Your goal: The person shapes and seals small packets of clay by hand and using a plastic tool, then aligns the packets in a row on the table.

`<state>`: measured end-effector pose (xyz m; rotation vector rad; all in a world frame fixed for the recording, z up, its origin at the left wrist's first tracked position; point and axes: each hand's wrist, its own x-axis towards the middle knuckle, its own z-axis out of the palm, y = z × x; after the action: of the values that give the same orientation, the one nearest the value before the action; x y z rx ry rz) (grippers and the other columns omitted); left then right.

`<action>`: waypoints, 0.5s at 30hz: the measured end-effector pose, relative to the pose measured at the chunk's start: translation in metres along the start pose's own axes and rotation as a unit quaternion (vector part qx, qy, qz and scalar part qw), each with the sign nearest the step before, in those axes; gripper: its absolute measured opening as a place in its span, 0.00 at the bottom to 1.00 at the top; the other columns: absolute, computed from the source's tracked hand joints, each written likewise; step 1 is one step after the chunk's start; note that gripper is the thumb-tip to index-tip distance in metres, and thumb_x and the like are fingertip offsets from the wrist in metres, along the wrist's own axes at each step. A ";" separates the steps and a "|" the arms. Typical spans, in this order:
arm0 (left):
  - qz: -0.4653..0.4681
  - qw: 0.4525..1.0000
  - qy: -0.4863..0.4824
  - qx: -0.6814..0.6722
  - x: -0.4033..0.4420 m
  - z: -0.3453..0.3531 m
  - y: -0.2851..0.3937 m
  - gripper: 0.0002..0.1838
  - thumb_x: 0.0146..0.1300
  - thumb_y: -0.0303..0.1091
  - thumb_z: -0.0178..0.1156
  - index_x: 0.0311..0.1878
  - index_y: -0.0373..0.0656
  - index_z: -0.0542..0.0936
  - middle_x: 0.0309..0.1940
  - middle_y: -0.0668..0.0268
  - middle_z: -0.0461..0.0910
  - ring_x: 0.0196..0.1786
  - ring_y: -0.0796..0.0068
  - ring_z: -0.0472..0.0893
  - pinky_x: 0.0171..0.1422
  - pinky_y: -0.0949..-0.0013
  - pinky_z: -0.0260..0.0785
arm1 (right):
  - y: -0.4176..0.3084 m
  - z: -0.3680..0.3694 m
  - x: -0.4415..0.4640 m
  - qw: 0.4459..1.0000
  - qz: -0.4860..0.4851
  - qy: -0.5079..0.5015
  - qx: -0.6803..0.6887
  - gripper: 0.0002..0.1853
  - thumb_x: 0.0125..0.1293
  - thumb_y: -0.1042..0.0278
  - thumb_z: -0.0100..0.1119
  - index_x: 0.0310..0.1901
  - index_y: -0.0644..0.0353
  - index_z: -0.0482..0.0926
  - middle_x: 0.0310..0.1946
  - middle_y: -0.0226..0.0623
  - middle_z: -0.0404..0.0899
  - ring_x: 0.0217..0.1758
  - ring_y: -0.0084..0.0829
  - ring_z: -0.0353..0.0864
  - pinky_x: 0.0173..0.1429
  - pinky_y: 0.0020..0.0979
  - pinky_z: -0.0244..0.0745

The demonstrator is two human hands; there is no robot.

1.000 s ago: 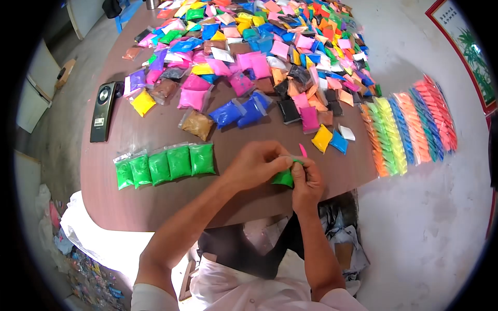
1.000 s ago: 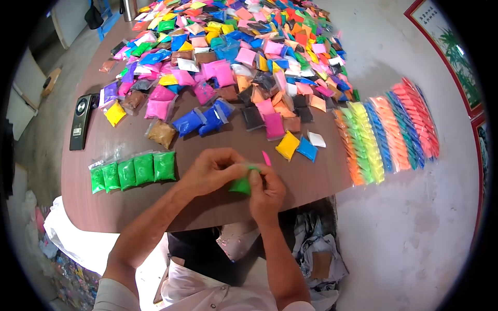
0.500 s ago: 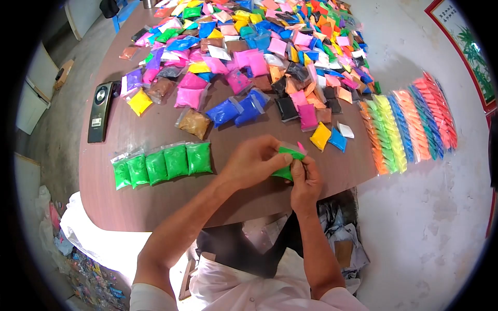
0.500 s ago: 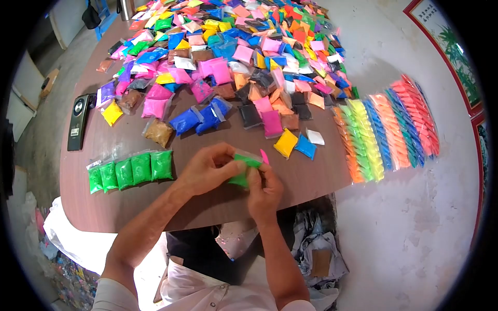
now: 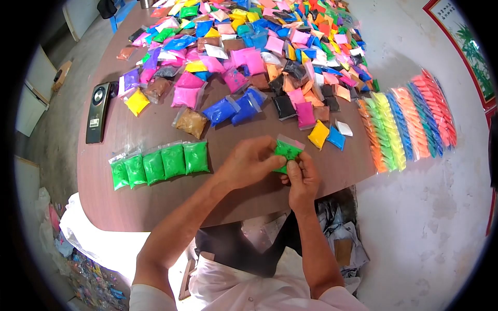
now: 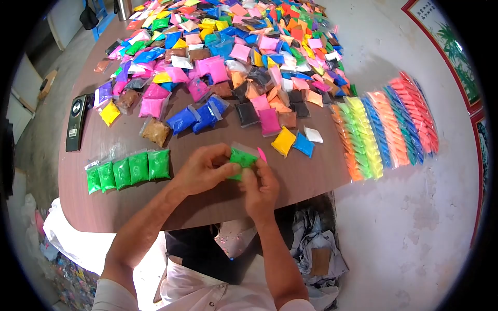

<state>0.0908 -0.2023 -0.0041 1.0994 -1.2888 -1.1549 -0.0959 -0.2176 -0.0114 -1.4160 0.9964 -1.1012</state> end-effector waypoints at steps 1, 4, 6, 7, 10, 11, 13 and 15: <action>-0.027 0.999 -0.013 -0.034 -0.001 0.003 0.005 0.14 0.69 0.31 0.69 0.52 0.33 0.81 0.36 0.68 0.85 0.38 0.85 0.80 0.42 0.74 0.74 | 0.001 -0.001 0.001 1.000 0.006 0.007 0.003 0.18 0.77 0.69 0.60 0.63 0.67 0.77 0.45 0.30 0.83 0.38 0.15 0.80 0.37 0.20 0.77; -0.053 0.997 -0.034 -0.041 -0.003 0.007 0.006 0.15 0.69 0.31 0.69 0.53 0.33 0.81 0.36 0.69 0.85 0.38 0.85 0.81 0.41 0.74 0.74 | 0.009 -0.003 0.004 0.999 -0.047 0.016 -0.014 0.16 0.80 0.67 0.56 0.63 0.63 0.77 0.39 0.27 0.82 0.31 0.14 0.76 0.34 0.19 0.72; -0.051 0.998 -0.039 -0.014 -0.004 0.006 0.005 0.15 0.68 0.31 0.69 0.53 0.33 0.81 0.36 0.69 0.85 0.38 0.85 0.81 0.40 0.74 0.74 | 0.001 0.000 0.003 1.000 -0.021 0.022 -0.004 0.16 0.78 0.68 0.58 0.62 0.65 0.77 0.41 0.28 0.82 0.33 0.14 0.78 0.35 0.19 0.73; -0.072 0.996 -0.041 -0.014 -0.003 0.004 0.005 0.14 0.68 0.31 0.68 0.52 0.34 0.81 0.35 0.69 0.85 0.36 0.85 0.81 0.38 0.75 0.74 | -0.002 0.001 0.002 1.000 0.004 0.027 0.005 0.17 0.77 0.69 0.60 0.62 0.66 0.77 0.43 0.30 0.83 0.35 0.14 0.79 0.35 0.19 0.74; -0.087 0.996 -0.032 -0.006 -0.002 0.003 0.008 0.12 0.67 0.31 0.68 0.50 0.35 0.82 0.32 0.70 0.84 0.33 0.85 0.80 0.35 0.76 0.72 | 0.002 0.001 0.002 1.000 -0.005 0.022 -0.002 0.17 0.77 0.69 0.59 0.62 0.67 0.77 0.42 0.29 0.83 0.34 0.14 0.78 0.35 0.19 0.73; -0.081 0.997 -0.020 0.000 -0.002 0.003 0.009 0.11 0.67 0.31 0.68 0.48 0.36 0.82 0.30 0.71 0.84 0.31 0.85 0.80 0.34 0.76 0.72 | 0.002 0.001 0.003 1.000 -0.005 0.022 -0.002 0.17 0.77 0.69 0.59 0.62 0.67 0.77 0.42 0.29 0.83 0.34 0.14 0.78 0.35 0.19 0.73; -0.071 0.997 -0.009 0.003 -0.001 0.001 0.007 0.11 0.67 0.31 0.69 0.47 0.36 0.82 0.29 0.71 0.83 0.31 0.85 0.79 0.34 0.76 0.72 | 0.001 0.003 0.003 0.999 -0.024 0.004 -0.025 0.16 0.77 0.69 0.59 0.61 0.67 0.78 0.42 0.28 0.82 0.34 0.13 0.78 0.35 0.19 0.73; -0.060 0.998 0.002 0.005 -0.001 0.000 0.008 0.10 0.66 0.31 0.69 0.46 0.37 0.82 0.28 0.72 0.83 0.30 0.85 0.79 0.34 0.76 0.71 | -0.005 0.006 0.002 0.999 -0.018 0.005 -0.028 0.14 0.79 0.67 0.58 0.59 0.64 0.79 0.39 0.26 0.81 0.33 0.13 0.76 0.35 0.19 0.72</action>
<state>0.0908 -0.2004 0.0033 1.1996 -1.2413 -1.2353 -0.0900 -0.2176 -0.0065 -1.4802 1.0203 -1.1155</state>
